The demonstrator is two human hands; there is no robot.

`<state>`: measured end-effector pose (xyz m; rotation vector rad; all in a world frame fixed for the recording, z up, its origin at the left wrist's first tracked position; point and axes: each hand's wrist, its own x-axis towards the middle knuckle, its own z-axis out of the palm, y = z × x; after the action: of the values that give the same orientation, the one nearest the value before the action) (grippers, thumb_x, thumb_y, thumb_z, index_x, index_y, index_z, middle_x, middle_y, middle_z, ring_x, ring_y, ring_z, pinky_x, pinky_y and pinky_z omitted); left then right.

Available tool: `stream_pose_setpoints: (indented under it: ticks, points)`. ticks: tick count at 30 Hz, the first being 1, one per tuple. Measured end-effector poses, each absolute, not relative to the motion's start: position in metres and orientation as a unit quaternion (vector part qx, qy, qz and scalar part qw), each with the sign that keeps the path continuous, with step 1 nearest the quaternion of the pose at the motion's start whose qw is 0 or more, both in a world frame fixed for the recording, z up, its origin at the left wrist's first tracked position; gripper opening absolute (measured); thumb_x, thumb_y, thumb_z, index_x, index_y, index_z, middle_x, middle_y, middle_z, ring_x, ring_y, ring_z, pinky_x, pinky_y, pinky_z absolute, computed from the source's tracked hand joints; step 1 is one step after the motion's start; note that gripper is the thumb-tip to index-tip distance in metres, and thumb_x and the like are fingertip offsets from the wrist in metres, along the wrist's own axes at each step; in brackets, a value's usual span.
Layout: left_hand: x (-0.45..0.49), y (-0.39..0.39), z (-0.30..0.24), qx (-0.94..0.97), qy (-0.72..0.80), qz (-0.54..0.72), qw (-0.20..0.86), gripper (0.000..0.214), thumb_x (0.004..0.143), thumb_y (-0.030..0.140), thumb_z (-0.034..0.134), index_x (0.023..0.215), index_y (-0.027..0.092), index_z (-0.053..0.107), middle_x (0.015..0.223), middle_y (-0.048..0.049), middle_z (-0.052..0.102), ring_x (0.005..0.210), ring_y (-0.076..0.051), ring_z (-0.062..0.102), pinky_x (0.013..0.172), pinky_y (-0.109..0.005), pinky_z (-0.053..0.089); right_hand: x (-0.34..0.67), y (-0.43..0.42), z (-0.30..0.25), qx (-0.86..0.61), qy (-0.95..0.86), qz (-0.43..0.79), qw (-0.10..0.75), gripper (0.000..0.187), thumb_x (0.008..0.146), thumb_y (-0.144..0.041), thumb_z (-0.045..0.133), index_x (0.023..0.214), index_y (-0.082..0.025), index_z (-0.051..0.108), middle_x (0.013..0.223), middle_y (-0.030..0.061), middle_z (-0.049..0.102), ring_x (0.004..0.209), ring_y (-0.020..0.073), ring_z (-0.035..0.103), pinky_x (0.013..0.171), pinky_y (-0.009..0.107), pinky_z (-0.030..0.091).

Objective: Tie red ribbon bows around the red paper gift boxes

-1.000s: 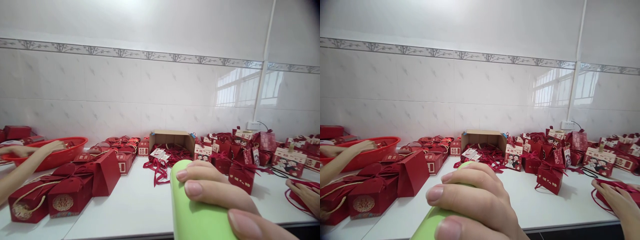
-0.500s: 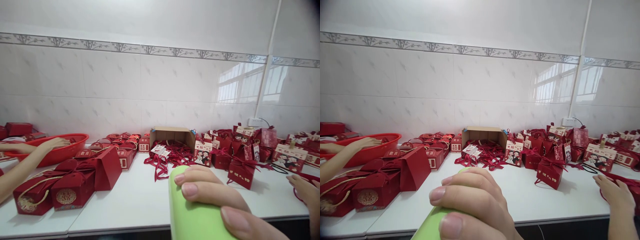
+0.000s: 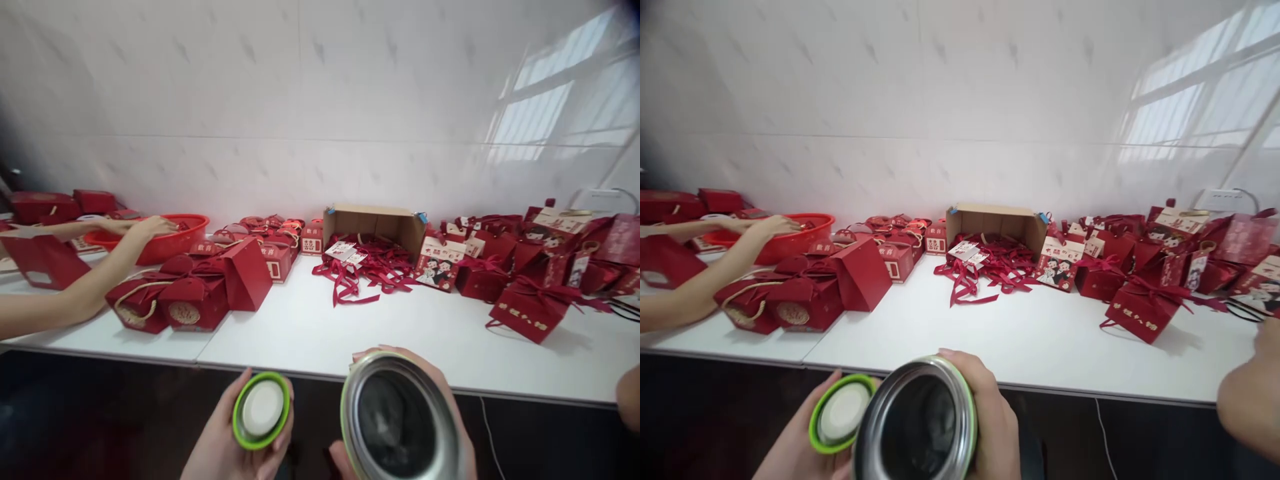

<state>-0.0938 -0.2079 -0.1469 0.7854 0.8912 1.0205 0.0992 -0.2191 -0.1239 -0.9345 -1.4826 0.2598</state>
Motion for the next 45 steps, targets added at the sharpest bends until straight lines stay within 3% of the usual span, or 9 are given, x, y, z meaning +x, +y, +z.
stream_pose_setpoints:
  ticks: [3,6,10,14,21,29,36,45]
  points:
    - [-0.090,-0.202,-0.127,0.300,0.366,0.478,0.740,0.053,0.086,0.058,0.031,0.081,0.013,0.059,0.054,-0.0019,0.052,0.037,-0.010,0.044,0.036,-0.020,0.029,0.091,-0.218,-0.147,-0.417,-0.641,0.182,0.618,0.054,0.064,-0.023,0.069,0.114,-0.024,0.052,0.094,0.0047,0.068,0.079,0.0221,0.068,0.070,0.028,0.058]
    - [-0.085,-0.197,-0.115,0.348,0.386,0.483,0.705,0.049,0.086,0.056,0.033,0.079,0.014,0.056,0.056,-0.0024,0.054,0.042,-0.011,0.045,0.040,-0.022,0.033,0.083,-0.216,-0.172,-0.417,-0.646,0.230,0.596,0.051,0.062,-0.021,0.067,0.111,-0.022,0.052,0.091,0.0033,0.068,0.077,0.0197,0.068,0.072,0.025,0.056]
    - [-0.081,-0.198,-0.111,0.495,0.465,0.443,0.585,0.038,0.083,0.055,0.046,0.090,0.018,0.054,0.062,0.0031,0.050,0.052,-0.011,0.043,0.048,-0.020,0.035,0.079,-0.215,-0.201,-0.427,-0.656,0.259,0.566,0.057,0.059,-0.019,0.067,0.113,-0.022,0.052,0.097,0.0036,0.069,0.083,0.0197,0.068,0.075,0.023,0.055]
    - [-0.081,-0.201,-0.106,0.640,0.523,0.333,0.454,0.031,0.087,0.050,0.046,0.090,0.020,0.053,0.065,0.0048,0.046,0.058,-0.010,0.040,0.055,-0.021,0.033,0.081,-0.214,-0.216,-0.419,-0.687,0.264,0.532,0.062,0.057,-0.016,0.066,0.116,-0.023,0.049,0.101,0.0038,0.068,0.088,0.0201,0.068,0.077,0.023,0.055]
    - [-0.075,-0.209,-0.099,0.757,0.580,0.180,0.240,0.026,0.083,0.048,0.051,0.086,0.022,0.054,0.070,0.0020,0.057,0.062,-0.015,0.047,0.056,-0.025,0.029,0.078,-0.214,-0.236,-0.433,-0.706,0.261,0.497,0.060,0.058,-0.017,0.064,0.116,-0.021,0.050,0.099,0.0060,0.069,0.086,0.0225,0.069,0.074,0.026,0.057]
    - [-0.068,-0.215,-0.107,0.762,0.602,0.103,0.216,0.028,0.081,0.049,0.051,0.086,0.022,0.053,0.079,-0.0023,0.064,0.069,-0.021,0.057,0.058,-0.028,0.029,0.062,-0.217,-0.258,-0.442,-0.679,0.219,0.543,0.054,0.059,-0.024,0.057,0.113,-0.020,0.053,0.095,0.0060,0.069,0.081,0.0234,0.069,0.071,0.029,0.057]
    - [-0.064,-0.214,-0.115,0.709,0.681,0.037,0.177,0.055,0.087,0.064,0.024,0.080,0.019,0.055,0.075,-0.0124,0.066,0.075,-0.035,0.062,0.060,-0.033,0.029,0.054,-0.217,-0.270,-0.464,-0.683,0.080,0.558,0.055,0.062,-0.024,0.057,0.116,-0.018,0.053,0.097,0.0096,0.069,0.084,0.0269,0.068,0.072,0.036,0.057]
    - [-0.072,-0.210,-0.124,0.692,0.694,0.084,0.183,0.059,0.081,0.070,0.032,0.065,0.019,0.058,0.066,-0.0119,0.064,0.066,-0.029,0.060,0.059,-0.033,0.033,0.044,-0.218,-0.283,-0.463,-0.681,0.018,0.567,0.049,0.072,-0.034,0.059,0.118,-0.016,0.053,0.097,0.0114,0.069,0.081,0.0276,0.069,0.068,0.037,0.056]
